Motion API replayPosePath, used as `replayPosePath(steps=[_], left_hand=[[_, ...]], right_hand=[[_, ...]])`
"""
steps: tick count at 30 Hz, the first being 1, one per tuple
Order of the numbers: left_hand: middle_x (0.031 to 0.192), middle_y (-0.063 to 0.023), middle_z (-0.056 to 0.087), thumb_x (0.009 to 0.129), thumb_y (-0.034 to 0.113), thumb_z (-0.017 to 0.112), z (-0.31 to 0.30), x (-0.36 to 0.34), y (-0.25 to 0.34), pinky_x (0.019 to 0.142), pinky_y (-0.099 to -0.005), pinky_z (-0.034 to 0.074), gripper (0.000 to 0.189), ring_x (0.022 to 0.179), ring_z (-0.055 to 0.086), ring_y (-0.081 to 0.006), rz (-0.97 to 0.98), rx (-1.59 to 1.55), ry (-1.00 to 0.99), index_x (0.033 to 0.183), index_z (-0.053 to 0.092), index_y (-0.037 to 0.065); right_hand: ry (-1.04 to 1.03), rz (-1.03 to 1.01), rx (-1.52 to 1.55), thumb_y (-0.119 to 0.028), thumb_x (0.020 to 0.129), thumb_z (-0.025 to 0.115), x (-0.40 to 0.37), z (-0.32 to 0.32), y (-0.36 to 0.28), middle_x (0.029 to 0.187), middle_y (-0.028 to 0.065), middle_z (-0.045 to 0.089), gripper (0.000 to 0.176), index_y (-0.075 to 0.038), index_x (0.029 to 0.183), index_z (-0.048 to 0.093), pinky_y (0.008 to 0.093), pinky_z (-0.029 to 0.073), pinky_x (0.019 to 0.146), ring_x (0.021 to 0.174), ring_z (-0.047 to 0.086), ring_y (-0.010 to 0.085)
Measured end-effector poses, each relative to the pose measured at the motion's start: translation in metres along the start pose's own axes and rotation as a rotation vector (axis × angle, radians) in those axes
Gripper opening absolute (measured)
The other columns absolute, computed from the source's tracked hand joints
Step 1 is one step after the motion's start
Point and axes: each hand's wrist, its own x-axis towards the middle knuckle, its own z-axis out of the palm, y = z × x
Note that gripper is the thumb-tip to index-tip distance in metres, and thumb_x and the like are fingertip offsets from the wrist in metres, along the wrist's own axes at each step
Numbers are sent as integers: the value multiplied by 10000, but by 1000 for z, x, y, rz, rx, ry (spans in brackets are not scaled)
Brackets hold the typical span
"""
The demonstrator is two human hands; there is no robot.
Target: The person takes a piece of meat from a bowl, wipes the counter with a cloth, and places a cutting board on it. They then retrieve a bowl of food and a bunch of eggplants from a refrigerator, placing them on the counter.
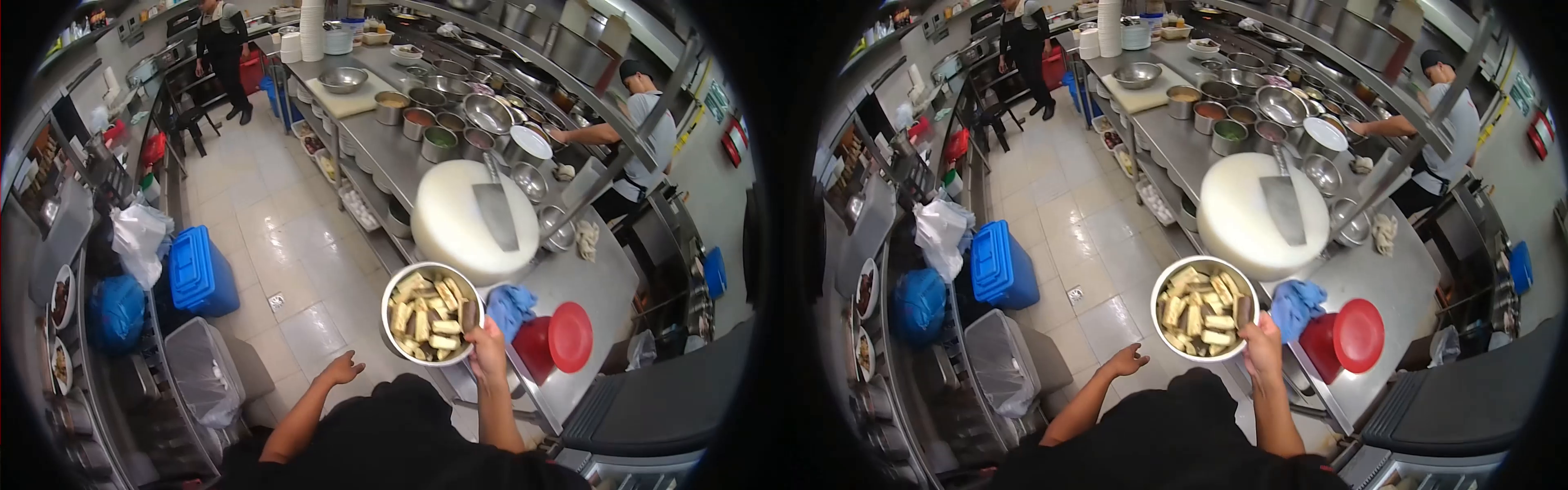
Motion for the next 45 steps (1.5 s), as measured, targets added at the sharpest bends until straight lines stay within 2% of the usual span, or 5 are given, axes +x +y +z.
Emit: replayPosePath(steps=[7, 18, 34, 39, 45], left_hand=[[783, -138, 652, 885, 320, 542, -124, 96, 17, 677, -299, 495, 352, 761, 631, -203, 4, -298, 167, 914, 642, -16], [1132, -131, 618, 922, 211, 415, -408, 300, 82, 735, -346, 508, 300, 938, 623, -218, 115, -561, 277, 956, 595, -26], [1082, -79, 622, 945, 228, 416, -727, 532, 208, 741, -280, 437, 283, 943, 597, -164, 419, -827, 450, 1062, 568, 19], [1271, -126, 501, 972, 320, 362, -768, 589, 281, 920, -316, 392, 440, 1164, 483, -213, 576, -702, 481, 1244, 476, -5], [1317, -166, 467, 975, 413, 325, -769, 631, 330, 1013, -321, 310, 572, 1222, 430, -229, 694, -635, 425, 1291, 434, -51]], right_hand=[[-122, 63, 153, 53, 673, 547, 163, 158, 24, 557, 5, 435, 196, -95, 694, 420, 225, 295, 369, 412, 395, 94], [44, -157, 81, 27, 698, 556, 451, 373, 5, 590, -22, 408, 189, -86, 642, 415, 242, 291, 410, 488, 373, 70], [-13, -1638, -1160, -79, 727, 573, 786, 560, -152, 645, 109, 490, 84, -66, 698, 495, 369, 434, 507, 613, 546, 250], [-301, -1200, -1592, -235, 832, 605, 771, 527, -87, 722, 59, 537, 180, -76, 773, 544, 369, 447, 514, 631, 557, 244], [383, -689, -775, -365, 964, 402, 823, 520, -66, 1058, 196, 582, 416, -3, 1097, 557, 385, 401, 881, 997, 541, 306]])
